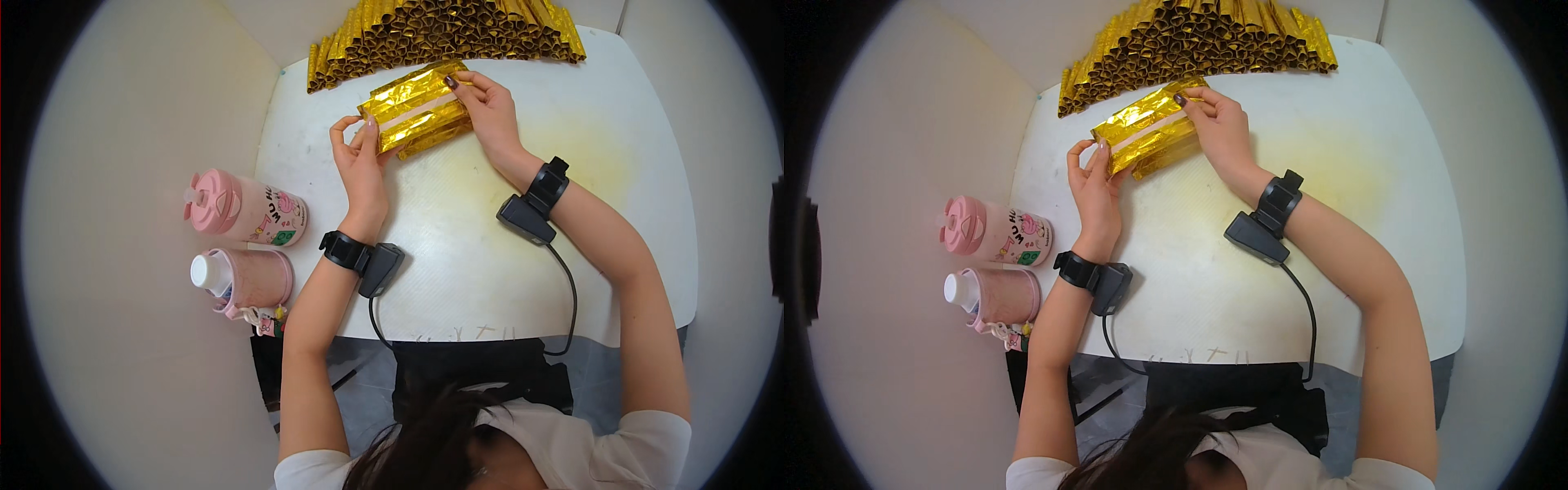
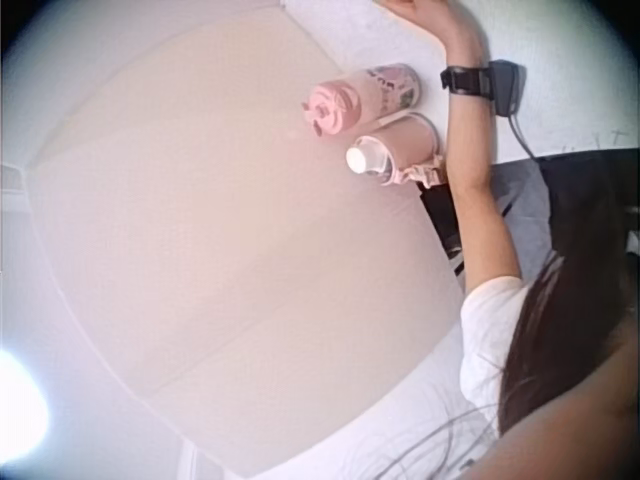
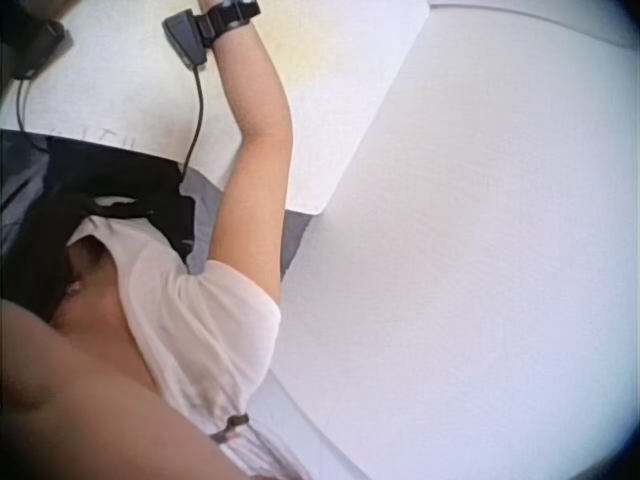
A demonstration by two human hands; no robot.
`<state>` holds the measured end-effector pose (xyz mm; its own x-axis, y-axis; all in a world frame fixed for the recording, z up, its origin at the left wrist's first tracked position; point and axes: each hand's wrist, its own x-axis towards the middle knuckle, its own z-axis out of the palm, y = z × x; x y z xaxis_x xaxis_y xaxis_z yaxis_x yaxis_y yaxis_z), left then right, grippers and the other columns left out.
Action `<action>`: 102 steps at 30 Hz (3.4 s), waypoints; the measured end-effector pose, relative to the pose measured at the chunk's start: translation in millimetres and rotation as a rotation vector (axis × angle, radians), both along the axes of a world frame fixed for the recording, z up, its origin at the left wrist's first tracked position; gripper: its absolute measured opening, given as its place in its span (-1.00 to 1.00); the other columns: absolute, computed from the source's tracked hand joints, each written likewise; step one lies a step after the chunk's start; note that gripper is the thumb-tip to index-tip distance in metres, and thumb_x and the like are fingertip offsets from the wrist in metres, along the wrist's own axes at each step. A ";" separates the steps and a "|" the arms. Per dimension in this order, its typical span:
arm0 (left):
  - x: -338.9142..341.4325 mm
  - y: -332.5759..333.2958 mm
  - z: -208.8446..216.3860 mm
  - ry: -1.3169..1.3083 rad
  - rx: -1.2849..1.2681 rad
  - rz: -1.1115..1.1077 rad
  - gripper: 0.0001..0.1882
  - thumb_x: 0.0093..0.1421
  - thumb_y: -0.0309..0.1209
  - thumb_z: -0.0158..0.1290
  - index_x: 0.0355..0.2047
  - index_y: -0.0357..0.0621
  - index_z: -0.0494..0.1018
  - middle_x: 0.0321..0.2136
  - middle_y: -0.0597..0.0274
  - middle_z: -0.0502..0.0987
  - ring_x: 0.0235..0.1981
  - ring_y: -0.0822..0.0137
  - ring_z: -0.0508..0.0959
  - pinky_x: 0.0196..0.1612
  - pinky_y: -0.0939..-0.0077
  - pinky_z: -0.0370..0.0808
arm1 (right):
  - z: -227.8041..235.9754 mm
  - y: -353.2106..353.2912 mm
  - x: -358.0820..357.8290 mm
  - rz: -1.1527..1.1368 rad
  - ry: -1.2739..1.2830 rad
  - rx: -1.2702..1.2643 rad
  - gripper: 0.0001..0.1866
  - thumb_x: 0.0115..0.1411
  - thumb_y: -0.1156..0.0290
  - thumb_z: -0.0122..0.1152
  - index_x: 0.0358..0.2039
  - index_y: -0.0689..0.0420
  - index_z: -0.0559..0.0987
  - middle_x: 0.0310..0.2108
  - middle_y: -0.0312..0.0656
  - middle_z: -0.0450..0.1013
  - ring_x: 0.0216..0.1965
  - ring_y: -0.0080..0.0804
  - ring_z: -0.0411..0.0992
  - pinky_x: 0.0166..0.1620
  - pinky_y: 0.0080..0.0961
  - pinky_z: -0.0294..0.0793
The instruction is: Rolling gold foil sheets into tubes.
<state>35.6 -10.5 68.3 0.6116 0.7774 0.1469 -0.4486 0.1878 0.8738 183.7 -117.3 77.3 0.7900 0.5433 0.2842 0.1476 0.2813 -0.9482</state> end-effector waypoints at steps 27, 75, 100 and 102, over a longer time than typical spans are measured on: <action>-18.9 36.2 7.6 0.059 0.099 -0.302 -0.81 0.26 -0.47 -0.19 -0.16 -0.20 0.35 -0.27 0.14 0.53 -0.29 0.37 0.59 -0.30 0.46 0.63 | 19.7 -25.5 18.9 0.431 0.306 -0.056 -0.79 0.23 0.48 0.05 -0.14 0.17 0.54 -0.43 -0.39 0.44 -0.52 -0.78 0.25 -0.42 -0.80 0.30; -21.1 8.6 21.6 0.424 0.388 -0.227 -0.62 0.04 -0.47 0.27 -0.11 -0.16 0.48 -0.60 0.43 0.50 -0.81 0.70 0.29 -0.76 0.80 0.18 | 12.2 -28.5 19.5 0.370 -0.075 -0.170 -0.81 0.10 0.61 0.17 -0.26 0.21 0.64 -0.28 -0.24 0.57 -0.26 -0.58 0.50 -0.15 -0.64 0.50; -25.9 15.5 25.5 0.441 0.324 -0.549 -0.51 0.18 -0.53 0.07 0.14 -0.10 0.33 -0.31 0.25 0.54 -0.66 0.57 0.48 -0.58 0.76 0.46 | 17.8 -30.2 14.6 0.390 -0.200 -0.177 -0.79 0.08 0.67 0.12 -0.31 0.20 0.66 -0.27 -0.20 0.58 -0.29 -0.58 0.51 -0.22 -0.67 0.53; -25.4 16.1 27.2 0.407 0.259 -0.565 -0.48 0.17 -0.56 0.06 0.16 -0.08 0.31 -0.29 0.24 0.54 -0.68 0.57 0.47 -0.59 0.75 0.45 | 17.2 -30.5 15.4 0.413 -0.184 -0.164 -0.80 0.08 0.67 0.12 -0.31 0.21 0.66 -0.26 -0.19 0.57 -0.29 -0.56 0.52 -0.24 -0.67 0.53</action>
<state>10.2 5.7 95.5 0.9532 0.2996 -0.0407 0.0240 0.0594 0.9979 199.1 -147.8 94.4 0.4430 0.8506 0.2833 0.2248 0.2005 -0.9535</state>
